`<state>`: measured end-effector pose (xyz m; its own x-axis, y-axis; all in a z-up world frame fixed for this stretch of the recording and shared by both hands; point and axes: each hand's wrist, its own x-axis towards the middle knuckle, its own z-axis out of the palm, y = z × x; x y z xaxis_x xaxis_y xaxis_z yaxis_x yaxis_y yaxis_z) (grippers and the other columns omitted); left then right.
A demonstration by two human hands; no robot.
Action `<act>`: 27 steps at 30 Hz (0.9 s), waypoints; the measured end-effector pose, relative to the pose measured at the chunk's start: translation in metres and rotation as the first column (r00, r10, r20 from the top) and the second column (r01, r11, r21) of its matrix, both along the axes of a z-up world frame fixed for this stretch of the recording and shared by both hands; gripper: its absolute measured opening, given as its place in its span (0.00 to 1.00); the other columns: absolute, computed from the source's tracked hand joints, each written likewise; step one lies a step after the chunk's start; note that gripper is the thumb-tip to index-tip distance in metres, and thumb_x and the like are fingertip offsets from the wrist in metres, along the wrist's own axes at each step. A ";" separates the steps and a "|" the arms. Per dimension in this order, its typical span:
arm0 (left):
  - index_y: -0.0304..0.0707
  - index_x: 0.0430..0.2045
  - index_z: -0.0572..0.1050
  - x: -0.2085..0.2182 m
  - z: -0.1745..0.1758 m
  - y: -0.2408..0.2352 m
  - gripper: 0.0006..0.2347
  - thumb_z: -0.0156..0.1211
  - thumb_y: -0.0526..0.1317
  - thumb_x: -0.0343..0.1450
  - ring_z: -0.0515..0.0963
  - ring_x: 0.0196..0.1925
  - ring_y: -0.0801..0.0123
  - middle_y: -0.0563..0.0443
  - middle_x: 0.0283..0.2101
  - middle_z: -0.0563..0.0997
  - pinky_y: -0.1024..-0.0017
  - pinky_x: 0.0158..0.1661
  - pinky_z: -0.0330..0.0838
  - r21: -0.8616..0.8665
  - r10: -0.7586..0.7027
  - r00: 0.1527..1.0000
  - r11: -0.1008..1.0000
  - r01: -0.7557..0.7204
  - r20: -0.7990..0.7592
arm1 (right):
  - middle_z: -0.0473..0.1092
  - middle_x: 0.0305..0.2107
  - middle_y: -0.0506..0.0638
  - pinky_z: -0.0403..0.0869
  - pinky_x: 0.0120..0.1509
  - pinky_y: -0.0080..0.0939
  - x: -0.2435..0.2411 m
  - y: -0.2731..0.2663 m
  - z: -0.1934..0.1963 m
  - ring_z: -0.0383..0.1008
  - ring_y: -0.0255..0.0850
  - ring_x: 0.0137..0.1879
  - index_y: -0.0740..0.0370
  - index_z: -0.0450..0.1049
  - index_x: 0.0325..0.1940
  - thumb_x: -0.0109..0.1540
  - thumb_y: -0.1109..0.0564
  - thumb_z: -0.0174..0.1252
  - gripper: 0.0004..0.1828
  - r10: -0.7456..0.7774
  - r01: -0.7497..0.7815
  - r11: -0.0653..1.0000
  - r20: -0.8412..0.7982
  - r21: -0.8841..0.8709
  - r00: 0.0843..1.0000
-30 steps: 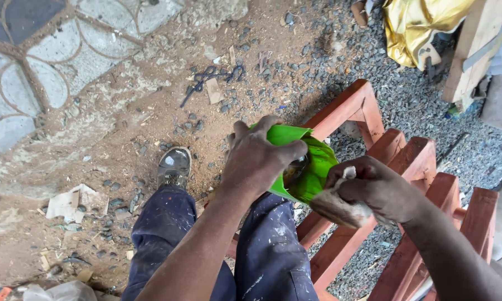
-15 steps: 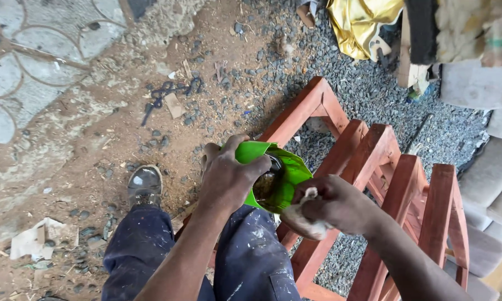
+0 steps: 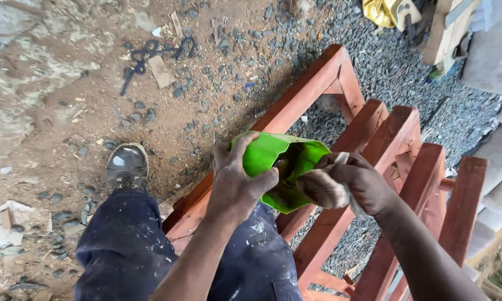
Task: Staining wooden furniture frames using a rag and liquid stain
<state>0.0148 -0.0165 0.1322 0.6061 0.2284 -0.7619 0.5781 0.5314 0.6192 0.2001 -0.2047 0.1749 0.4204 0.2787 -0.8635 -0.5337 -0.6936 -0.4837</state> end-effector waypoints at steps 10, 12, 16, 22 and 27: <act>0.51 0.68 0.62 -0.003 -0.071 -0.042 0.42 0.62 0.54 0.54 0.67 0.62 0.35 0.27 0.62 0.57 0.43 0.54 0.70 -0.106 0.087 0.994 0.990 -0.094 -0.069 | 0.67 0.14 0.62 0.71 0.22 0.29 0.068 -0.068 -0.085 0.73 0.43 0.18 0.90 0.73 0.34 0.71 0.54 0.38 0.31 0.050 0.009 0.994 -0.512 0.112 0.858; 0.59 0.68 0.60 -0.001 -0.084 -0.051 0.40 0.61 0.52 0.54 0.69 0.61 0.36 0.32 0.63 0.56 0.43 0.56 0.68 -0.111 0.097 0.990 0.988 -0.109 -0.107 | 0.65 0.11 0.61 0.65 0.17 0.31 0.106 -0.096 -0.089 0.69 0.43 0.14 0.83 0.71 0.28 0.69 0.53 0.40 0.29 0.008 0.033 0.995 -0.414 0.092 0.910; 0.60 0.68 0.61 0.019 -0.095 -0.060 0.41 0.62 0.51 0.54 0.68 0.62 0.37 0.33 0.64 0.56 0.42 0.56 0.68 -0.105 0.125 0.988 0.985 -0.134 -0.088 | 0.63 0.07 0.60 0.57 0.10 0.33 0.205 -0.138 -0.109 0.62 0.44 0.08 0.74 0.67 0.19 0.66 0.52 0.44 0.26 -0.049 0.073 0.994 -0.253 0.084 0.966; 0.52 0.66 0.64 0.040 -0.119 -0.083 0.39 0.59 0.51 0.54 0.71 0.59 0.62 0.45 0.56 0.60 0.63 0.61 0.68 0.084 0.152 0.986 0.984 -0.158 0.074 | 0.74 0.26 0.56 0.78 0.33 0.38 0.244 -0.112 -0.129 0.77 0.43 0.28 0.69 0.73 0.47 0.70 0.53 0.46 0.16 0.015 -0.006 0.994 0.085 -0.111 0.996; 0.52 0.65 0.64 0.052 -0.126 -0.102 0.38 0.60 0.51 0.54 0.65 0.64 0.61 0.45 0.64 0.57 0.60 0.63 0.62 0.095 0.158 0.984 0.982 -0.165 0.083 | 0.74 0.32 0.62 0.68 0.33 0.47 0.210 -0.068 -0.168 0.74 0.50 0.33 0.68 0.71 0.38 0.60 0.54 0.40 0.17 0.859 -0.559 0.022 -0.270 -0.829 0.434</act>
